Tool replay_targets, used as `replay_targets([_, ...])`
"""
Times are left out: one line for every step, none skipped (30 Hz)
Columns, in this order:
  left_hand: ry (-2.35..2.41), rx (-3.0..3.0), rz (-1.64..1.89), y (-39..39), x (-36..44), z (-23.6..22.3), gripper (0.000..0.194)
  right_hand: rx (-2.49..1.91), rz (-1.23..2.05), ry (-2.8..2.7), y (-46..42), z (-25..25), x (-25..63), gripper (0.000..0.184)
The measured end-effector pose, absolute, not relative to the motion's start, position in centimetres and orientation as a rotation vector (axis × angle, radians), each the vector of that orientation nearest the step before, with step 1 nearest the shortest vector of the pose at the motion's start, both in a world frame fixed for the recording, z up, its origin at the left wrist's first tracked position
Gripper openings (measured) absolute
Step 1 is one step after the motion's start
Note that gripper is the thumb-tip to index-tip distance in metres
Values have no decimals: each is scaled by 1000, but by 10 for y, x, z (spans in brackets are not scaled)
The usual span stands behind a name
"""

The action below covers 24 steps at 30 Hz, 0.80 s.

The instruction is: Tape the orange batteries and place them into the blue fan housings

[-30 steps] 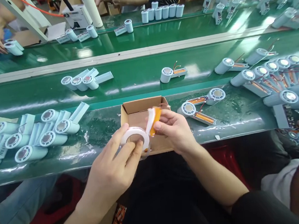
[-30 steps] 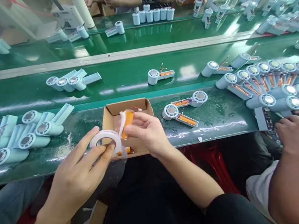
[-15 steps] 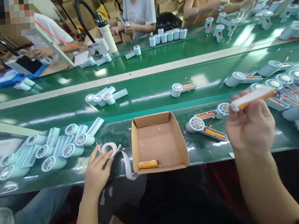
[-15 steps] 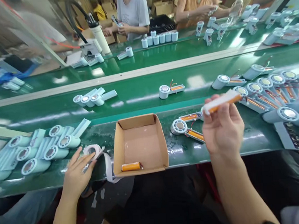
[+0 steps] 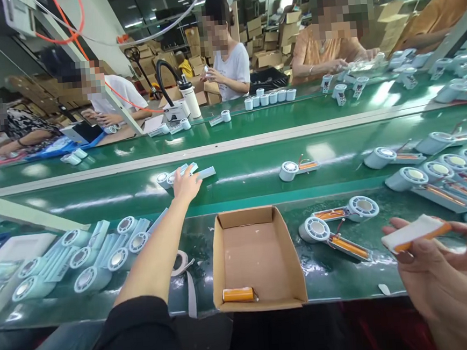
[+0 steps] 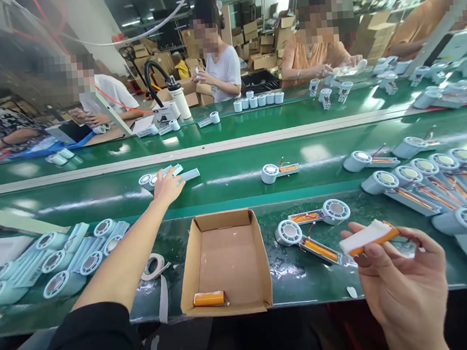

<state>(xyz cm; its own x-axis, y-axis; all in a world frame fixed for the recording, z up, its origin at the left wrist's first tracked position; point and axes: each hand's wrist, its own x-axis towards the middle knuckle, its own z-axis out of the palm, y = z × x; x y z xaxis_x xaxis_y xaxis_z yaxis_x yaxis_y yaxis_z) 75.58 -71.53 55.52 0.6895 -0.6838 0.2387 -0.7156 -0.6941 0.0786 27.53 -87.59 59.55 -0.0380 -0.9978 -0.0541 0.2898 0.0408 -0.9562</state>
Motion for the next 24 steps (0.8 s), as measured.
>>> replay_targets([-1170,2766,242,-722,760,557,33,-915,-1327,1091,-875,595,270,48])
replay_targets([-1208,2791,200,-729,762,559,33,-898,-1323,1133,-875,595,265,47])
replay_targets([-1260,2804,160,-736,762,559,33,-890,-1330,1165,-876,595,260,46])
replay_targets([-1329,2802,123,-744,758,559,33,-897,-1342,1179,-877,595,256,44])
replay_targets([-1416,2784,87,-753,753,558,32,-919,-1353,1174,-878,596,254,44])
replay_targets([-1516,2750,50,-763,745,557,31,-955,-1352,1146,-880,599,254,45])
replay_targets([-1620,2705,12,-774,735,554,29,-998,-1345,1092,-881,602,257,48])
replay_targets([-1723,2654,-26,-784,723,551,28,-1045,-1329,1012,-882,606,263,51])
replay_targets([-1814,2604,-58,-794,712,548,28,-1095,-1305,909,-882,610,271,54])
replay_targets([-1887,2562,-81,-801,701,546,30,-1149,-1270,789,-882,614,281,55])
replay_targets([-1943,2530,-96,-807,692,546,32,-1204,-1224,660,-880,618,293,53])
replay_targets([-1981,2511,-104,-810,685,546,34,-1254,-1171,534,-878,621,305,50])
replay_targets([-2005,2502,-109,-811,681,547,35,-1296,-1109,421,-876,623,318,47])
replay_targets([-2020,2500,-114,-812,679,549,34,-1329,-1037,322,-873,625,331,44])
replay_targets([-2029,2504,-124,-811,678,551,30,-1353,-969,238,-872,626,343,43])
replay_targets([-2034,2512,-137,-811,679,553,25,-1371,-909,169,-871,626,355,43])
replay_targets([-2034,2522,-151,-812,680,554,23,-1389,-858,119,-871,625,367,44])
replay_targets([-2029,2536,-165,-813,679,554,25,-1411,-820,86,-872,623,378,45])
replay_targets([-2016,2553,-181,-816,679,553,30,-1438,-792,71,-876,620,389,47])
replay_targets([-1994,2574,-198,-820,677,552,35,-1467,-776,70,-880,617,399,49])
replay_targets([-1965,2595,-219,-825,675,551,37,-1496,-765,77,-886,613,409,52])
replay_targets([-1932,2613,-246,-829,674,551,37,-1522,-753,88,-894,608,419,55])
replay_targets([-1898,2626,-280,-833,673,551,37,-1547,-741,104,-902,603,428,55])
replay_targets([-1869,2627,-323,-836,673,552,37,-1573,-730,124,-911,597,437,55])
